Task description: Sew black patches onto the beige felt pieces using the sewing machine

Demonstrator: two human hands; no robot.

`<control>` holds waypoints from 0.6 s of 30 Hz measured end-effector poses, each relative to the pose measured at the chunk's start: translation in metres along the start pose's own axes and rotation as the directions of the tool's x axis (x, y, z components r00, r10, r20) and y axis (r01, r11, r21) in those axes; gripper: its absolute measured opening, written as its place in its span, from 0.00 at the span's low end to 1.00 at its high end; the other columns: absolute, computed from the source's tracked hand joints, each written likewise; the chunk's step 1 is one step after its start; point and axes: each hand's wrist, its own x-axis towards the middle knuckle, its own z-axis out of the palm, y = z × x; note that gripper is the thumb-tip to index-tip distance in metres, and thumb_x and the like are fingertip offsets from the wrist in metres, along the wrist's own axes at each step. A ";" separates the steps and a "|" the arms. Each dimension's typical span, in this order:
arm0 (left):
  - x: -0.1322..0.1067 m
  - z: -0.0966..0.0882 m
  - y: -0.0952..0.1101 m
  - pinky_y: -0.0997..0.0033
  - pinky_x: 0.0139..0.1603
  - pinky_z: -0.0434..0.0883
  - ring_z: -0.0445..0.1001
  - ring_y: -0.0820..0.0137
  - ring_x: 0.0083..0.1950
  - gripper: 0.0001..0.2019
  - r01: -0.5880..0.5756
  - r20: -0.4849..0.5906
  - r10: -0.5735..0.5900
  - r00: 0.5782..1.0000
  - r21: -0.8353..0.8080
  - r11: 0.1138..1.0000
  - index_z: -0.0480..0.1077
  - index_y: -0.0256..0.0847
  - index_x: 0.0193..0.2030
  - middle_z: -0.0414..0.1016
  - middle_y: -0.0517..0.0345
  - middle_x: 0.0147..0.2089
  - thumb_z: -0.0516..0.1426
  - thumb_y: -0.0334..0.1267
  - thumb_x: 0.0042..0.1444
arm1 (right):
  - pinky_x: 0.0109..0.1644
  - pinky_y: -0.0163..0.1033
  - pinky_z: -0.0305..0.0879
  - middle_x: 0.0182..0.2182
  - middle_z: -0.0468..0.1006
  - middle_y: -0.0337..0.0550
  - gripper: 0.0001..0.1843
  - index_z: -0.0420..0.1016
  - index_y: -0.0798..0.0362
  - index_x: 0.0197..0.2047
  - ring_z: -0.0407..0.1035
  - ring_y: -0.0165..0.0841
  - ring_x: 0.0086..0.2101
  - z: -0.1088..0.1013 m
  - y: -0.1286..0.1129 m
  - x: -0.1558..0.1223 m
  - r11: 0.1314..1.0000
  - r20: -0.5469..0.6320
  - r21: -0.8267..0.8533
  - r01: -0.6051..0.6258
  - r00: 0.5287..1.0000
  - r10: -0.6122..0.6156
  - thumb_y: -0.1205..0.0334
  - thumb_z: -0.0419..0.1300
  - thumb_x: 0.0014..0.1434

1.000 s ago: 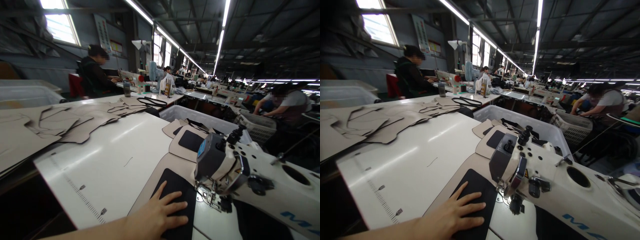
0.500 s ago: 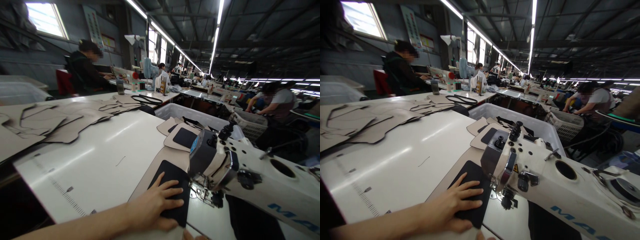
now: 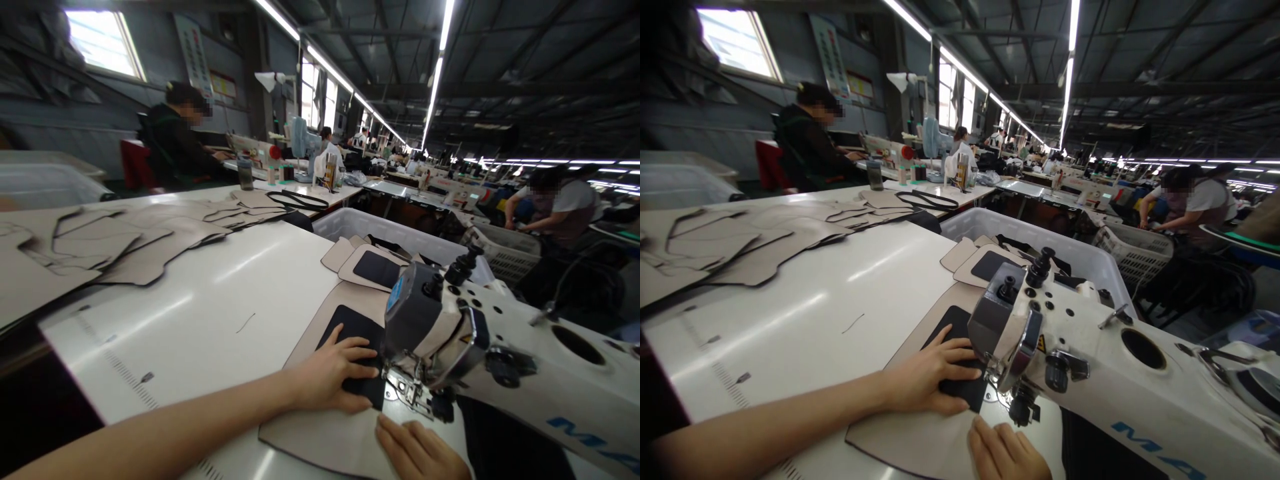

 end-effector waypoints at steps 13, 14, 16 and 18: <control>0.016 -0.013 -0.012 0.46 0.65 0.40 0.61 0.65 0.61 0.12 0.038 -0.008 -0.039 0.999 -0.140 0.989 0.74 0.50 0.44 0.70 0.59 0.56 0.50 0.42 0.63 | 0.36 0.32 0.61 0.36 0.78 0.33 0.23 0.74 0.49 0.38 0.70 0.24 0.28 0.028 0.009 -0.012 0.998 -0.191 -0.049 -0.030 0.981 0.020 0.72 0.38 0.63; 0.016 -0.013 -0.013 0.46 0.65 0.41 0.61 0.64 0.61 0.12 0.034 -0.003 -0.035 0.999 -0.140 0.990 0.74 0.51 0.45 0.70 0.59 0.56 0.50 0.41 0.62 | 0.36 0.31 0.61 0.36 0.78 0.32 0.23 0.74 0.49 0.38 0.70 0.23 0.29 0.028 0.010 -0.011 0.998 -0.191 -0.053 -0.014 0.982 0.003 0.73 0.38 0.62; 0.016 -0.013 -0.013 0.46 0.65 0.41 0.60 0.64 0.62 0.10 0.027 0.001 -0.027 1.000 -0.124 0.992 0.74 0.51 0.45 0.70 0.60 0.56 0.54 0.41 0.60 | 0.38 0.29 0.60 0.36 0.78 0.32 0.23 0.74 0.49 0.37 0.70 0.22 0.30 0.028 0.010 -0.011 0.999 -0.194 -0.048 -0.004 0.981 -0.005 0.74 0.39 0.62; 0.015 -0.010 -0.013 0.47 0.66 0.39 0.60 0.64 0.62 0.10 0.017 -0.008 -0.018 1.000 -0.098 0.995 0.74 0.51 0.45 0.69 0.60 0.56 0.56 0.41 0.58 | 0.38 0.30 0.60 0.37 0.78 0.31 0.24 0.74 0.49 0.38 0.70 0.22 0.30 0.030 0.010 -0.013 0.999 -0.188 -0.051 -0.008 0.982 -0.002 0.74 0.38 0.62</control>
